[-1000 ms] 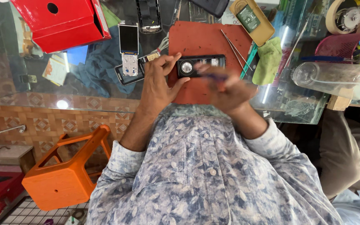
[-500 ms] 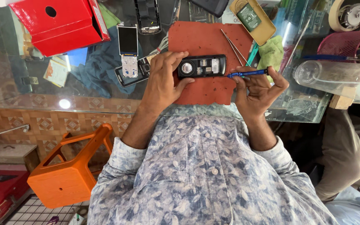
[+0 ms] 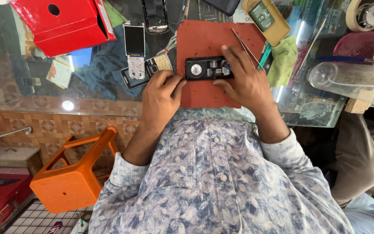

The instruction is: The person disassembles a black mobile phone using a screwdriver and tweezers on a glass table. They remove the back cover, unscrew internal components, and manipulate the battery and circuit board. The person then reassembles the phone, tests it by pressing buttons, and cleans the screen with a cloth.

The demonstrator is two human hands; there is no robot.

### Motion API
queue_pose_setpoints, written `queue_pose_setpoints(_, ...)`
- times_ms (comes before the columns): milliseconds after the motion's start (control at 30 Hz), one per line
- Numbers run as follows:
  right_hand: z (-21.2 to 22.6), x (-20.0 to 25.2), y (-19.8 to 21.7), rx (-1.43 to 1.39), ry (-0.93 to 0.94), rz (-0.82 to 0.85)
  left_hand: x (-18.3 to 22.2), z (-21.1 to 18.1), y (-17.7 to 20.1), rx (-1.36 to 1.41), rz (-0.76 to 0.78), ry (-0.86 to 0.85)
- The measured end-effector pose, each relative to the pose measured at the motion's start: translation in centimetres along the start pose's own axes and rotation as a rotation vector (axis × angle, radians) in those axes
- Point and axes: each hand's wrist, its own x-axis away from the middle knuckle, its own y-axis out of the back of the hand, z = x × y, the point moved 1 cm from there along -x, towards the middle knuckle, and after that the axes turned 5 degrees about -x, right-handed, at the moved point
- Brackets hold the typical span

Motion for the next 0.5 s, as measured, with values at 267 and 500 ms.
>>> queue_pose_setpoints(267,-1.7,0.9,-1.1,-0.093,0.079,-0.018,-0.8,0.5,0.7,0.118,-0.016,-0.128)
queue_pose_setpoints(500,-2.4,1.6,-1.8,-0.193,0.111,-0.040,-1.1,1.3,1.2,0.257,0.074,-0.226)
